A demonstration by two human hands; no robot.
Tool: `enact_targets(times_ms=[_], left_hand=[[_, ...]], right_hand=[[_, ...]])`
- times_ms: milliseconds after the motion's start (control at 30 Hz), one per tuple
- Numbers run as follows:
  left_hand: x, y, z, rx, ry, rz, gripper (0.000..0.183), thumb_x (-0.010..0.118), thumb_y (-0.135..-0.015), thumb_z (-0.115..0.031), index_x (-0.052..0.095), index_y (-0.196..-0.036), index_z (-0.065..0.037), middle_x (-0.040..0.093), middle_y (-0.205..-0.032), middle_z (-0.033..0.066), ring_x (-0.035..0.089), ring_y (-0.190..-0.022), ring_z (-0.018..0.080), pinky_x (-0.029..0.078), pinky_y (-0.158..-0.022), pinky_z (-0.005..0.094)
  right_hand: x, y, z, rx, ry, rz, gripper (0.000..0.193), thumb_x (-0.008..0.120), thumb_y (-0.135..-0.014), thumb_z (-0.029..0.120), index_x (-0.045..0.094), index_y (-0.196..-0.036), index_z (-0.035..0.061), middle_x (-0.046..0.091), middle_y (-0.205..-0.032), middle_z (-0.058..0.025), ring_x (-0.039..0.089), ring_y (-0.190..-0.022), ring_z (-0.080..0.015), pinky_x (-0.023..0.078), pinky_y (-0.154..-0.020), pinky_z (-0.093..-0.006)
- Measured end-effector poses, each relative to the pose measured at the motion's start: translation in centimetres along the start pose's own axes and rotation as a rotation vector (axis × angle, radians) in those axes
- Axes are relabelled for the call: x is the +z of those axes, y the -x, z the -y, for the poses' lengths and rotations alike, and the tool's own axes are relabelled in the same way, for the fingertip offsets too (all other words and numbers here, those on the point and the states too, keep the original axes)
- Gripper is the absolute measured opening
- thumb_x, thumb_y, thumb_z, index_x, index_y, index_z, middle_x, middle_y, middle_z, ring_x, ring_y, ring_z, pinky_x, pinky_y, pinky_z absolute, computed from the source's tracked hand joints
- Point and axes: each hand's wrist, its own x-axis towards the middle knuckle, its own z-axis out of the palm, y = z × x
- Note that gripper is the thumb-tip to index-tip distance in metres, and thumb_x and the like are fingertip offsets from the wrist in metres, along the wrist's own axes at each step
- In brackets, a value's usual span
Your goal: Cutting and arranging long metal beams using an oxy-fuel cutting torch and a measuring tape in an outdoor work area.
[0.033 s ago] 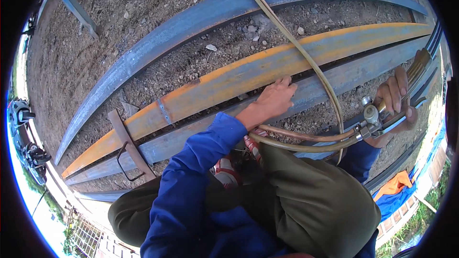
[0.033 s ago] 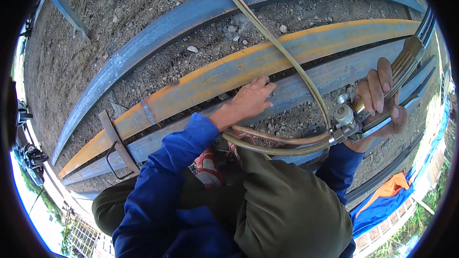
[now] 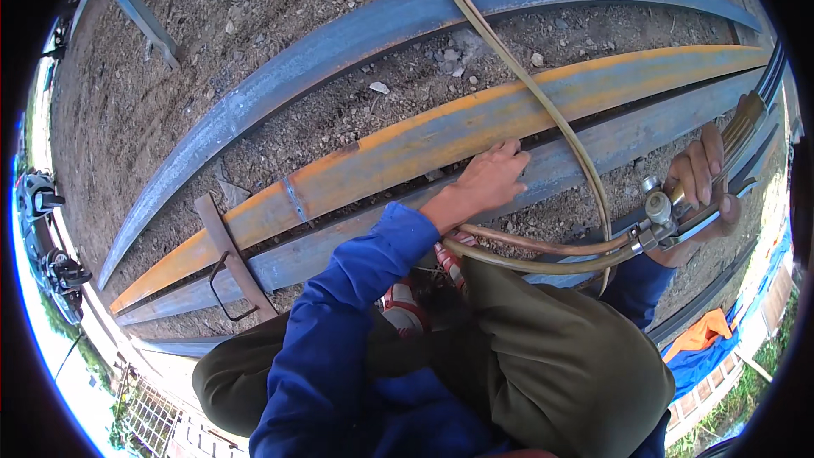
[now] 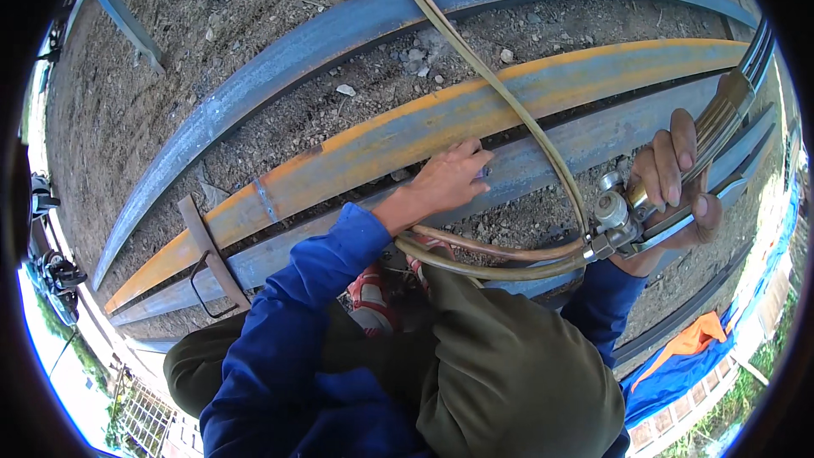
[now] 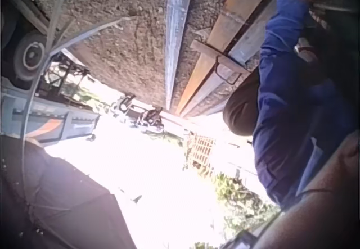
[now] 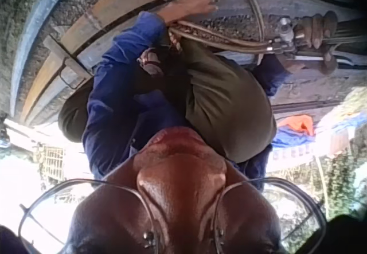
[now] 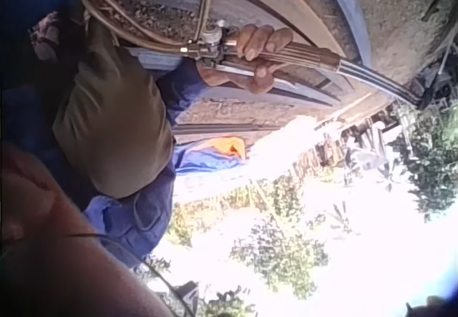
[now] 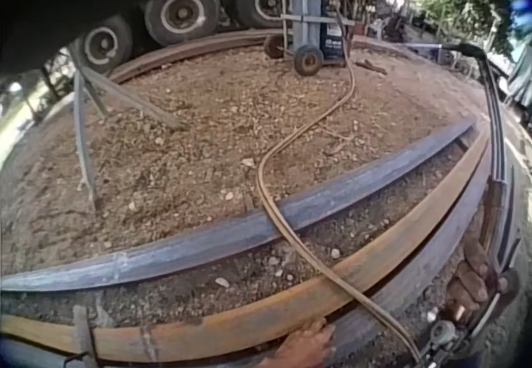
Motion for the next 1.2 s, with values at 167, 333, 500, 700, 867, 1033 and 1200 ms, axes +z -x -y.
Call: enact_targets(times_ms=[167,333,500,700,867,1033,1200], left_hand=[[-5.1,-3.8,3.5,-0.372,0.724,-0.609,0.037,0.074,-0.082,-0.019,0.059,-0.109,0.002,0.063,-0.087,0.0081,0.060,-0.078,0.0211,0.050,-0.073,0.0310],[-11.5,-4.5,15.9,-0.638,1.678,-1.152,0.042,0.076,-0.083,-0.032,0.055,-0.104,-0.002,0.055,-0.092,0.0088,0.059,-0.087,0.0253,0.050,-0.078,0.0368],[-9.9,-5.3,19.4,-0.524,1.824,-1.292,0.059,0.076,-0.077,-0.044,0.051,-0.122,-0.014,0.049,-0.123,0.0105,0.045,-0.111,0.0270,0.035,-0.100,0.0505],[-10.8,-6.1,22.0,-0.499,1.717,-1.332,0.066,0.073,-0.079,-0.046,0.050,-0.131,-0.012,0.049,-0.136,0.0096,0.041,-0.127,0.0309,0.032,-0.103,0.0505],[-10.8,-5.8,22.0,-0.539,1.736,-1.280,0.067,0.075,-0.078,-0.044,0.050,-0.131,-0.012,0.050,-0.134,0.0120,0.046,-0.122,0.0324,0.037,-0.101,0.0497],[-11.2,-5.0,20.7,-0.648,1.659,-1.277,0.077,0.078,-0.075,-0.045,0.044,-0.135,-0.011,0.047,-0.131,0.0129,0.045,-0.117,0.0299,0.039,-0.100,0.0450],[-10.6,-5.5,20.9,-0.638,1.647,-1.321,0.071,0.080,-0.074,-0.042,0.049,-0.129,-0.011,0.050,-0.128,0.0099,0.048,-0.115,0.0254,0.041,-0.097,0.0423]], right_hand=[[0.3,-0.3,1.2,0.009,0.003,0.004,0.099,0.061,-0.071,-0.002,0.004,-0.151,0.0092,0.042,-0.088,-0.0085,0.052,-0.064,-0.0125,0.048,-0.055,-0.0244],[0.2,-0.6,0.8,-0.003,-0.035,-0.002,0.099,0.060,-0.072,-0.002,0.002,-0.151,0.0094,0.042,-0.087,-0.0087,0.052,-0.064,-0.0136,0.049,-0.055,-0.0249],[1.6,0.2,1.1,0.011,-0.090,-0.139,0.071,0.059,-0.069,0.003,0.032,-0.135,0.0050,0.042,-0.088,-0.0116,0.051,-0.065,-0.0184,0.047,-0.055,-0.0308],[2.9,2.0,1.3,0.020,-0.172,-0.180,0.099,0.065,-0.060,0.007,0.024,-0.148,0.0257,0.044,-0.082,-0.0113,0.054,-0.059,-0.0211,0.047,-0.050,-0.0334],[2.8,1.5,0.0,-0.008,-0.225,-0.122,0.099,0.064,-0.060,0.003,0.023,-0.148,0.0232,0.046,-0.081,-0.0120,0.055,-0.060,-0.0214,0.048,-0.050,-0.0343],[3.4,-0.2,0.6,0.021,-0.158,-0.146,0.102,0.065,-0.058,0.002,0.022,-0.148,0.0222,0.046,-0.081,-0.0130,0.056,-0.059,-0.0222,0.048,-0.050,-0.0334],[3.6,-2.5,-0.7,0.029,-0.129,-0.165,0.104,0.063,-0.057,0.003,0.021,-0.149,0.0237,0.047,-0.081,-0.0135,0.056,-0.059,-0.0220,0.049,-0.050,-0.0329]])
